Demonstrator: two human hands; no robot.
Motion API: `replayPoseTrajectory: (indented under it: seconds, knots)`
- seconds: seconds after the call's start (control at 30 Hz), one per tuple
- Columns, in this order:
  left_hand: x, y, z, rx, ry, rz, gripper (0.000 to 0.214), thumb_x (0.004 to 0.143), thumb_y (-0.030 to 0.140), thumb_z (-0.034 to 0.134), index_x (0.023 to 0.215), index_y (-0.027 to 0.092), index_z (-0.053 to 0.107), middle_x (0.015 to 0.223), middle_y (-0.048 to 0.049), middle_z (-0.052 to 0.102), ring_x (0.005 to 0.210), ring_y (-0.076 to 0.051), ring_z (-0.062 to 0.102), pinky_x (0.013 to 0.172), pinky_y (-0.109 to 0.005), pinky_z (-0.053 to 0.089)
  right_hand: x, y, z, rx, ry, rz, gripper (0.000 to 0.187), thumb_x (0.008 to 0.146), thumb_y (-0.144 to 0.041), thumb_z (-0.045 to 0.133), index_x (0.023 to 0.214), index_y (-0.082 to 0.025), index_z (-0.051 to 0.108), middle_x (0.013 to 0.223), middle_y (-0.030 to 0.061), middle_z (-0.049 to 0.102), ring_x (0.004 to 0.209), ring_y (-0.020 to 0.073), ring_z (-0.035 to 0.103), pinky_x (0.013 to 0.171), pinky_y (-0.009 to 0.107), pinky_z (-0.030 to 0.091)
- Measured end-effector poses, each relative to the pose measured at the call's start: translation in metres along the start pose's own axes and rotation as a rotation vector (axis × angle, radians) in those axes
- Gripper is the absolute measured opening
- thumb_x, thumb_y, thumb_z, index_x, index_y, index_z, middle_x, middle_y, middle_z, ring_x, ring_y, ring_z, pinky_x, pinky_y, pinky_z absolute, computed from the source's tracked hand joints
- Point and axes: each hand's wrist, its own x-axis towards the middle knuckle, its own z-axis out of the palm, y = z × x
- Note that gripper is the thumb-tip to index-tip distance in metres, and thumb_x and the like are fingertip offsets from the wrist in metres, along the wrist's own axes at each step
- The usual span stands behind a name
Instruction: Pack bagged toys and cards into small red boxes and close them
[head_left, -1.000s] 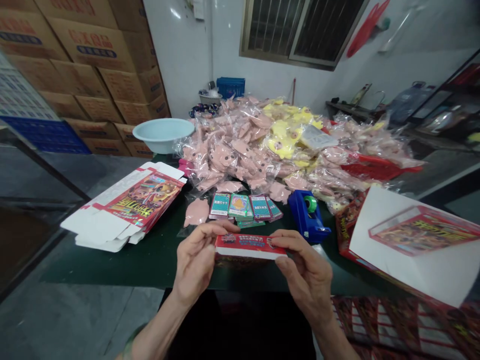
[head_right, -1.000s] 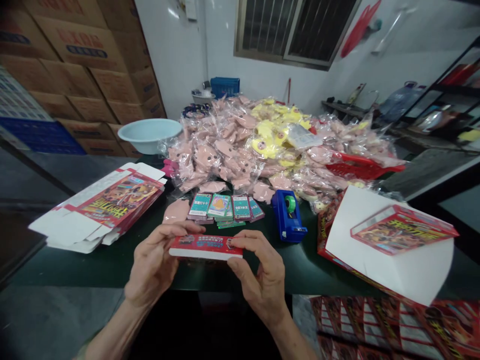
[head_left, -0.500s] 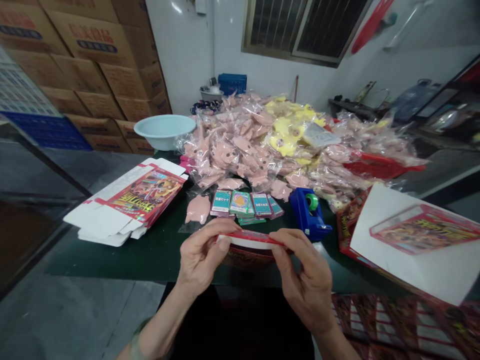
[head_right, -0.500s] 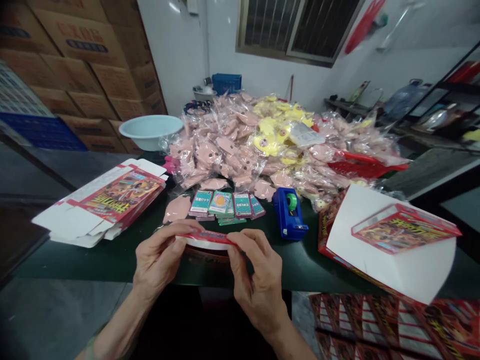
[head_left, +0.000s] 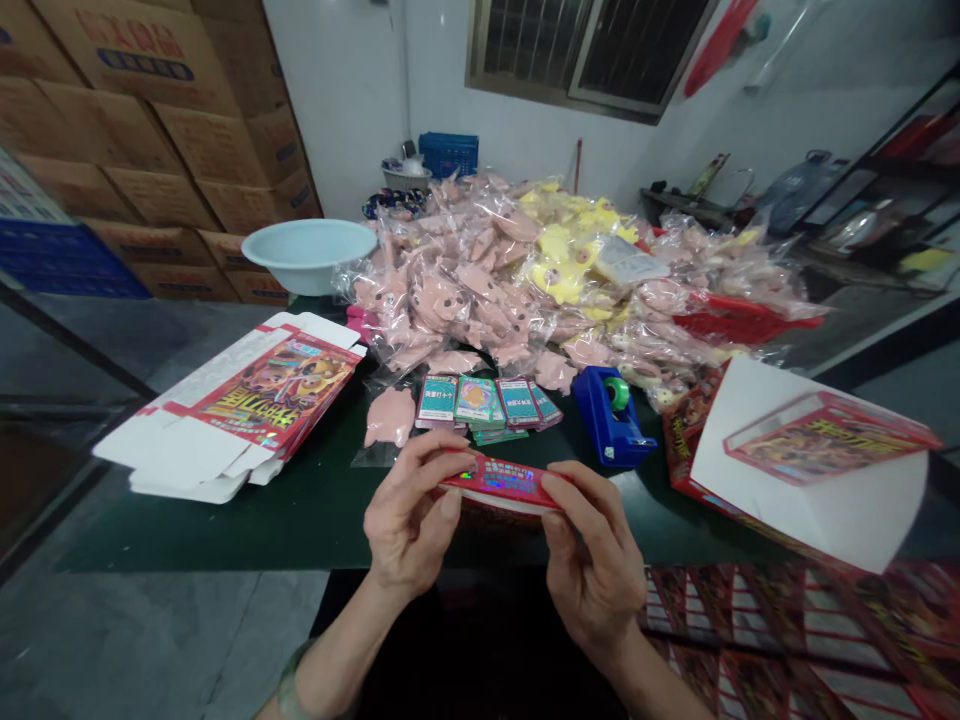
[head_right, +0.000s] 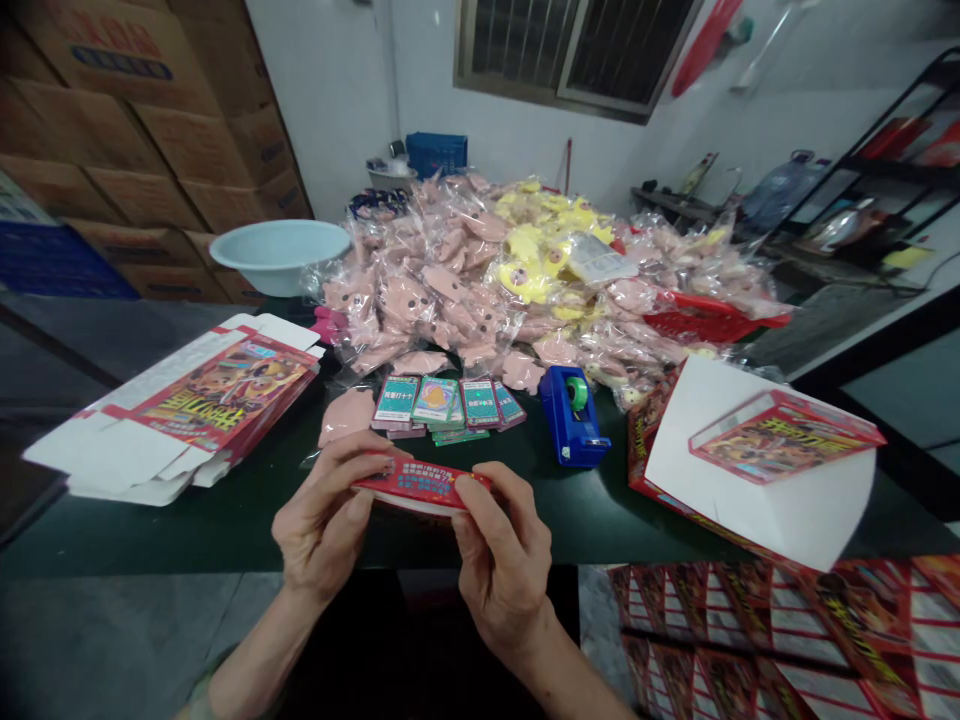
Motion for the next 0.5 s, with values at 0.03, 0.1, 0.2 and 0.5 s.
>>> replayPoseTrajectory:
  seconds: [0.03, 0.1, 0.2, 0.5]
  knots:
    - [0.002, 0.002, -0.001, 0.023, -0.011, 0.016, 0.024, 0.083, 0.017, 0.053, 0.103, 0.019, 0.066, 0.105, -0.0092, 0.059, 0.092, -0.021, 0.060, 0.078, -0.034, 0.050, 0.000, -0.001, 0.000, 0.008, 0.003, 0.008, 0.042, 0.083, -0.006, 0.050, 0.120, -0.025, 0.053, 0.110, 0.0087, 0.054, 0.097, 0.0188, 0.057, 0.077, 0.034, 0.052]
    - [0.008, 0.005, -0.004, 0.051, -0.054, 0.042, 0.021, 0.080, 0.016, 0.058, 0.100, 0.019, 0.065, 0.100, -0.0084, 0.061, 0.088, -0.020, 0.061, 0.074, -0.033, 0.051, 0.002, -0.003, -0.001, 0.038, 0.000, 0.029, 0.043, 0.081, -0.003, 0.052, 0.118, -0.026, 0.054, 0.107, 0.0078, 0.054, 0.095, 0.0177, 0.057, 0.076, 0.032, 0.051]
    - [0.018, 0.008, -0.010, 0.123, -0.173, 0.081, 0.021, 0.074, 0.011, 0.065, 0.094, 0.019, 0.066, 0.089, -0.0053, 0.062, 0.077, -0.016, 0.060, 0.065, -0.027, 0.050, 0.007, -0.006, -0.005, 0.083, -0.036, 0.061, 0.043, 0.079, 0.000, 0.054, 0.115, -0.025, 0.056, 0.102, 0.0061, 0.055, 0.090, 0.0152, 0.058, 0.074, 0.029, 0.051]
    - [0.005, -0.008, -0.011, 0.074, -0.263, 0.187, 0.040, 0.077, 0.013, 0.064, 0.116, 0.024, 0.059, 0.114, -0.0101, 0.053, 0.099, -0.024, 0.059, 0.080, -0.039, 0.051, -0.002, 0.000, -0.007, 0.012, -0.087, -0.031, 0.049, 0.084, -0.007, 0.049, 0.129, -0.027, 0.046, 0.120, 0.0113, 0.048, 0.108, 0.0201, 0.053, 0.082, 0.035, 0.052]
